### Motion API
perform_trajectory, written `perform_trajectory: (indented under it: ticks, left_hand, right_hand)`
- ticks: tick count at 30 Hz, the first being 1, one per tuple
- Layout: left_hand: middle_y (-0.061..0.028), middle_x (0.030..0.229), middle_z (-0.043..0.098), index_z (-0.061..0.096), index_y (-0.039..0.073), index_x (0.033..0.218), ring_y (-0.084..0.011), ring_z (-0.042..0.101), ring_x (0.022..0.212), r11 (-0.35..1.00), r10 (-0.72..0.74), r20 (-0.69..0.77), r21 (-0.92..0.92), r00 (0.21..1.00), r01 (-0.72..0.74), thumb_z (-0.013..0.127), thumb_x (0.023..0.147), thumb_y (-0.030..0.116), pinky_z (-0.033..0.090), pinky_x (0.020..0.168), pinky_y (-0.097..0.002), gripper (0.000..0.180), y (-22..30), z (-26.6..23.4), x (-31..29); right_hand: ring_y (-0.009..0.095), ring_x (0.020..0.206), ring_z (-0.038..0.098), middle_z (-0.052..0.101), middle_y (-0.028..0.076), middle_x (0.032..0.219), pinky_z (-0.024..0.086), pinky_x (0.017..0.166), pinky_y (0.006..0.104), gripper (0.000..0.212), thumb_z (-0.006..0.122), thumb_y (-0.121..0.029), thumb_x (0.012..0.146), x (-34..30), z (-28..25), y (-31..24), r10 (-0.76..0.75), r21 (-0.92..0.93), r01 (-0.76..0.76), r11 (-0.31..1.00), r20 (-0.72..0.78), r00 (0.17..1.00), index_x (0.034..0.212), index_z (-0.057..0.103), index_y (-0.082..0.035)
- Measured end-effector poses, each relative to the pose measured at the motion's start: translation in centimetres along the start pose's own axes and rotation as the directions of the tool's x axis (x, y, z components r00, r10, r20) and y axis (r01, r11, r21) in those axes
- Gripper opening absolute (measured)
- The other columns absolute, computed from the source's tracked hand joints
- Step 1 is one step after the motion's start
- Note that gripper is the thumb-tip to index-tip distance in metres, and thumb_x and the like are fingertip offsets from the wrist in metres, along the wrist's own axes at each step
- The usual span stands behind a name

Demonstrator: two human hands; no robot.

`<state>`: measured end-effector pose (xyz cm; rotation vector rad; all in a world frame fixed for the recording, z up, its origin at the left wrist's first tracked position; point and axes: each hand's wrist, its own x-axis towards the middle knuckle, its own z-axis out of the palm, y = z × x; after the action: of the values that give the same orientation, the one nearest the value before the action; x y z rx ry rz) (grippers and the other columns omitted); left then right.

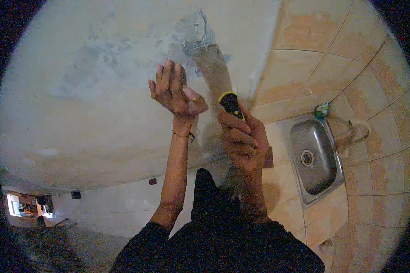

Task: The person scrapes paint off the ceiling and wall using a scraper.

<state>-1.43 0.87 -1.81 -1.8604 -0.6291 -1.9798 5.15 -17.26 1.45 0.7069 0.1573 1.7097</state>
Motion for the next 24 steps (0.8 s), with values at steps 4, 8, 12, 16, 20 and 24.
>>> perform_trajectory:
  ticks: [4, 8, 12, 16, 20, 24]
  left_hand:
    - [-0.0126, 0.129, 0.056, 0.056, 0.005, 0.124, -0.0294, 0.045, 0.128, 1.0, 0.0, 0.017, -0.008, 1.0, 0.0, 0.039, 0.085, 0.019, 0.015, 0.114, -0.0458, 0.045, 0.2, -0.2, 0.1]
    - [-0.0119, 0.13, 0.056, 0.056, 0.006, 0.124, -0.0291, 0.045, 0.128, 0.999, 0.007, -0.012, -0.052, 1.0, -0.008, 0.038, 0.086, 0.02, 0.015, 0.114, -0.0458, 0.044, 0.0, -0.1, 0.1]
    - [-0.0117, 0.13, 0.056, 0.056, 0.007, 0.124, -0.0285, 0.045, 0.127, 1.0, 0.003, -0.019, -0.025, 1.0, -0.004, 0.038, 0.086, 0.02, 0.015, 0.114, -0.046, 0.044, 0.1, 0.1, 0.0]
    - [-0.0115, 0.13, 0.056, 0.056, 0.007, 0.125, -0.0283, 0.045, 0.128, 1.0, -0.014, -0.008, -0.019, 1.0, 0.014, 0.038, 0.085, 0.018, 0.015, 0.114, -0.0462, 0.045, 0.2, -0.2, -0.1]
    - [-0.0113, 0.131, 0.056, 0.055, 0.008, 0.127, -0.0285, 0.045, 0.128, 1.0, 0.001, -0.019, -0.029, 1.0, -0.002, 0.039, 0.084, 0.017, 0.014, 0.114, -0.0463, 0.047, 0.1, 0.1, 0.0]
    - [-0.0115, 0.131, 0.056, 0.056, 0.006, 0.126, -0.0283, 0.044, 0.128, 1.0, 0.017, 0.007, 0.002, 1.0, -0.017, 0.039, 0.082, 0.016, 0.014, 0.115, -0.0464, 0.048, -0.4, -0.4, 0.0]
  right_hand:
    - [0.007, 0.039, 0.04, 0.037, 0.005, 0.069, 0.033, 0.025, 0.0182, 0.024, 0.036, -0.025, 0.102, -0.2, -0.2, -0.3, 0.01, 0.048, -0.011, 0.999, 0.008, 1.0, 0.095, 0.035, -0.001]
    - [0.008, 0.039, 0.04, 0.037, 0.005, 0.069, 0.033, 0.025, 0.019, 0.025, 0.036, -0.025, 0.102, 0.0, -0.9, -1.1, 0.153, -0.026, -0.152, 0.988, 0.069, 0.986, 0.093, 0.034, -0.002]
    - [0.009, 0.04, 0.04, 0.036, 0.005, 0.069, 0.032, 0.025, 0.0191, 0.026, 0.035, -0.026, 0.102, 0.1, -0.5, -0.8, 0.021, -0.035, -0.02, 0.999, 0.022, 1.0, 0.09, 0.035, -0.002]
    - [0.008, 0.039, 0.039, 0.037, 0.004, 0.067, 0.032, 0.025, 0.0187, 0.028, 0.036, -0.026, 0.102, -0.1, -0.5, -0.6, 0.037, -0.017, -0.037, 0.999, -0.014, 0.999, 0.086, 0.035, -0.003]
    - [0.008, 0.039, 0.038, 0.037, 0.004, 0.067, 0.031, 0.025, 0.0188, 0.03, 0.036, -0.027, 0.102, -0.3, -0.1, -1.0, -0.027, -0.092, 0.025, 0.995, -0.027, 0.999, 0.086, 0.034, -0.002]
    - [0.008, 0.04, 0.038, 0.037, 0.004, 0.067, 0.03, 0.025, 0.0184, 0.031, 0.035, -0.028, 0.102, -0.3, -0.6, -1.2, 0.026, -0.097, -0.027, 0.995, -0.005, 1.0, 0.085, 0.034, -0.002]
